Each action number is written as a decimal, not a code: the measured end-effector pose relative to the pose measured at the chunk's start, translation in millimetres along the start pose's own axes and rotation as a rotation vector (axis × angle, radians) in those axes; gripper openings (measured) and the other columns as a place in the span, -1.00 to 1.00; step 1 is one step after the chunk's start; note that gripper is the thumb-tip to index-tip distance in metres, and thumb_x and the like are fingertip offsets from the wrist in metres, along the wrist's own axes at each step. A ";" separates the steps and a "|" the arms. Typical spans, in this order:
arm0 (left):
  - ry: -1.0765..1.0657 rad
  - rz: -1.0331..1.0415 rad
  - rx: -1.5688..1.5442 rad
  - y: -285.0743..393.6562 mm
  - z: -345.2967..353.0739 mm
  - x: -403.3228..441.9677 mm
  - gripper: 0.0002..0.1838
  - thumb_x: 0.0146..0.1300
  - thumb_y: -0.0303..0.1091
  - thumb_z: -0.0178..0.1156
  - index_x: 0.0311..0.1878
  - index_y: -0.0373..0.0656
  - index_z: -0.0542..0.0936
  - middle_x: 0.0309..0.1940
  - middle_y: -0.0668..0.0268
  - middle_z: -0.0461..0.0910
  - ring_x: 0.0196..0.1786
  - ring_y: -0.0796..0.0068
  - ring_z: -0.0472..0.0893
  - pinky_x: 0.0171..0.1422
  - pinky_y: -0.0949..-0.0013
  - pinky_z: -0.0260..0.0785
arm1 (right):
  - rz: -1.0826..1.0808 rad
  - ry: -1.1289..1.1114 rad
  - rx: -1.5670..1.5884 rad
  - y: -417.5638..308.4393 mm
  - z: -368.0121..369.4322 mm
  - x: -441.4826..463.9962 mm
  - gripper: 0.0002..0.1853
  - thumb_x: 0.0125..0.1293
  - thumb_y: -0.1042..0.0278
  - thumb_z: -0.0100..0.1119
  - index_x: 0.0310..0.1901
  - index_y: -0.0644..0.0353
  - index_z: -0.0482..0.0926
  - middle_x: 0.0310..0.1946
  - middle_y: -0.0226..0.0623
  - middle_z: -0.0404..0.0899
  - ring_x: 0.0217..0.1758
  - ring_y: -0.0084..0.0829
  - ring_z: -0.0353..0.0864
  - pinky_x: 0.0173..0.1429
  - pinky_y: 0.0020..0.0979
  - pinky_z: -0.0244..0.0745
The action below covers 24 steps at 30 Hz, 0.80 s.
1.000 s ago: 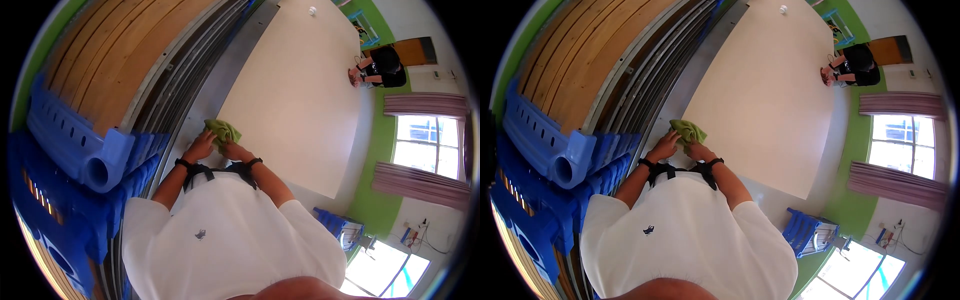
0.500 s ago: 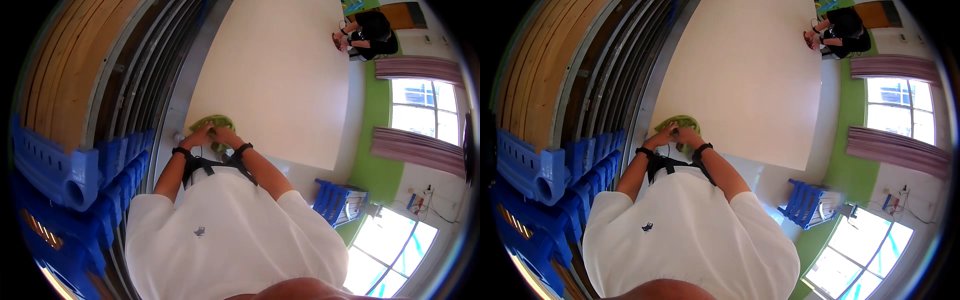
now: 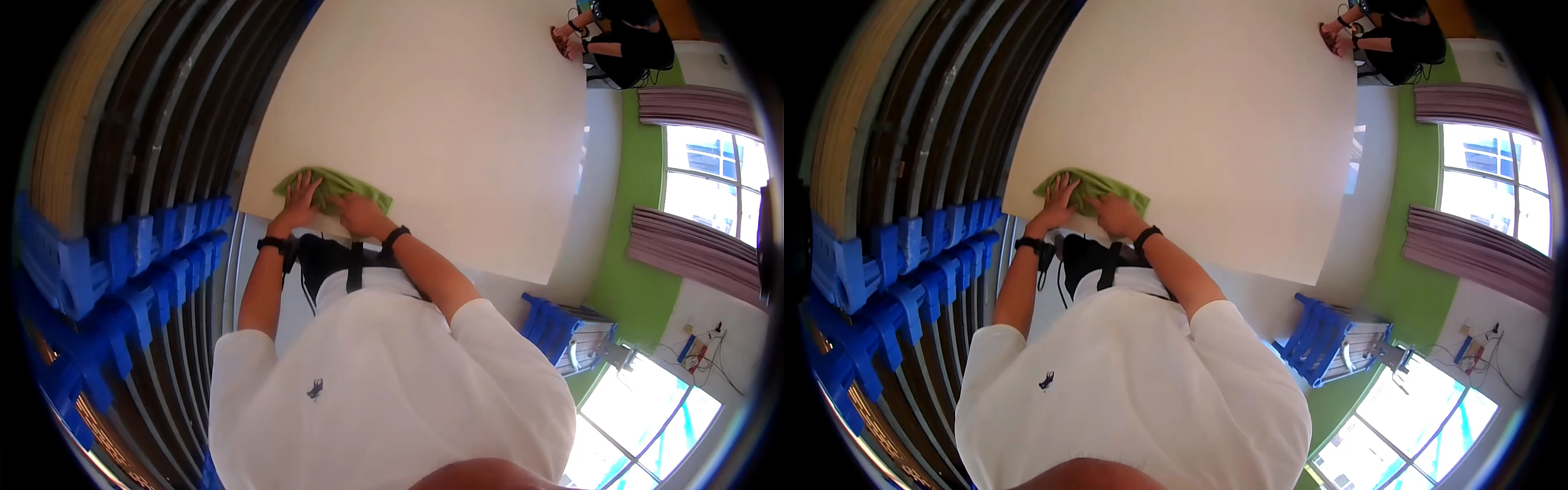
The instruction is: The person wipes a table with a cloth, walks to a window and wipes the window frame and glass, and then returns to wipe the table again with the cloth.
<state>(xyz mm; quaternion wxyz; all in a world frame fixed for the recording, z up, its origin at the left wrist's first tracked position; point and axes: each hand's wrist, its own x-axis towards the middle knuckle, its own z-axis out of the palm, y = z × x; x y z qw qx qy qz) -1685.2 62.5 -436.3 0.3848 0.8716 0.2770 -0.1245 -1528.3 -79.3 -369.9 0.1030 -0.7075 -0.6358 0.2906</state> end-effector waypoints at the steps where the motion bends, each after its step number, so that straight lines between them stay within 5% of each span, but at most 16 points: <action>1: 0.064 0.050 0.047 9.8 13.8 11.6 -0.21 0.14 -0.33 0.13 0.45 0.15 0.05 0.50 0.18 -0.23 0.53 0.07 -0.25 0.48 -0.19 -0.37 | 0.010 0.024 0.077 17.7 -0.8 -9.9 -0.39 0.04 0.39 0.07 0.24 0.00 0.34 -0.29 -0.11 0.57 -0.09 -0.12 0.51 -0.11 -0.11 0.47; 2: 0.064 0.058 0.120 33.4 12.4 15.9 -0.20 0.12 -0.38 0.12 0.45 0.11 0.05 0.50 0.16 -0.21 0.52 0.07 -0.21 0.48 -0.19 -0.29 | -0.055 0.092 0.197 42.4 2.4 -19.2 -0.41 0.07 0.38 0.04 0.23 0.03 0.35 -0.30 -0.08 0.57 -0.16 -0.09 0.53 -0.13 -0.11 0.47; 4: 0.003 -0.154 0.261 81.5 23.8 32.5 -0.22 0.11 -0.41 0.11 0.43 0.03 0.09 0.49 0.08 -0.20 0.52 0.02 -0.18 0.45 -0.23 -0.22 | 0.187 -0.090 0.546 72.0 -10.3 -39.6 -0.45 0.09 0.41 0.02 0.21 0.05 0.35 -0.29 -0.03 0.57 -0.23 -0.03 0.55 -0.15 -0.12 0.47; 8: -0.103 -0.153 0.342 162.7 67.4 71.7 -0.33 0.23 -0.28 -0.03 0.43 -0.04 0.11 0.48 0.00 -0.16 0.49 -0.12 -0.13 0.40 -0.32 -0.20 | 0.325 0.101 -0.018 116.7 -30.0 -96.8 -0.55 0.09 0.40 0.06 0.10 0.08 0.44 -0.32 0.04 0.58 -0.24 0.03 0.56 -0.13 -0.09 0.46; 11: -0.175 -0.165 0.536 213.2 90.6 81.4 -0.35 0.30 -0.16 -0.14 0.46 0.01 0.06 0.48 0.02 -0.15 0.49 -0.14 -0.11 0.40 -0.31 -0.18 | 0.364 0.187 -0.004 149.1 -34.9 -128.0 -0.67 0.14 0.29 0.07 -0.05 0.15 0.55 -0.37 0.10 0.58 -0.21 0.05 0.57 -0.11 -0.06 0.45; 15: -0.369 -0.057 0.850 255.7 71.6 56.4 -0.31 0.31 -0.03 -0.16 0.47 -0.01 0.02 0.45 0.00 -0.05 0.47 -0.16 -0.06 0.38 -0.29 -0.13 | 0.589 -0.054 0.083 180.7 -6.2 -155.7 -0.64 0.21 0.12 -0.02 -0.32 0.26 0.62 -0.39 0.11 0.59 -0.24 0.08 0.57 -0.11 -0.04 0.46; 20: -0.351 -0.003 0.912 237.9 75.3 52.0 -0.26 0.26 0.01 -0.07 0.47 -0.02 0.03 0.41 -0.02 0.08 0.45 -0.10 0.05 0.33 -0.25 0.00 | 0.605 -0.261 -0.191 134.4 9.7 -156.7 -0.55 0.24 0.02 -0.05 -0.38 0.31 0.62 -0.39 0.10 0.60 -0.28 0.07 0.59 -0.12 -0.06 0.48; 22: -0.687 -0.131 0.905 201.0 98.3 80.3 -0.25 0.22 -0.02 0.01 0.46 0.05 0.06 0.38 -0.01 0.15 0.44 0.01 0.12 0.29 -0.20 0.12 | 0.575 -0.159 -0.098 120.5 14.0 -143.9 -0.48 0.24 -0.09 -0.03 -0.36 0.30 0.64 -0.39 0.12 0.60 -0.25 0.04 0.60 -0.08 -0.07 0.48; 24: -0.730 -0.163 0.864 170.6 97.7 76.6 -0.24 0.20 -0.01 0.04 0.46 0.06 0.08 0.37 0.01 0.19 0.43 0.04 0.15 0.28 -0.20 0.13 | 0.609 -0.319 -0.144 109.2 17.6 -117.5 -0.47 0.14 -0.17 0.11 -0.13 0.18 0.64 -0.17 0.09 0.59 -0.13 0.02 0.60 0.08 -0.06 0.44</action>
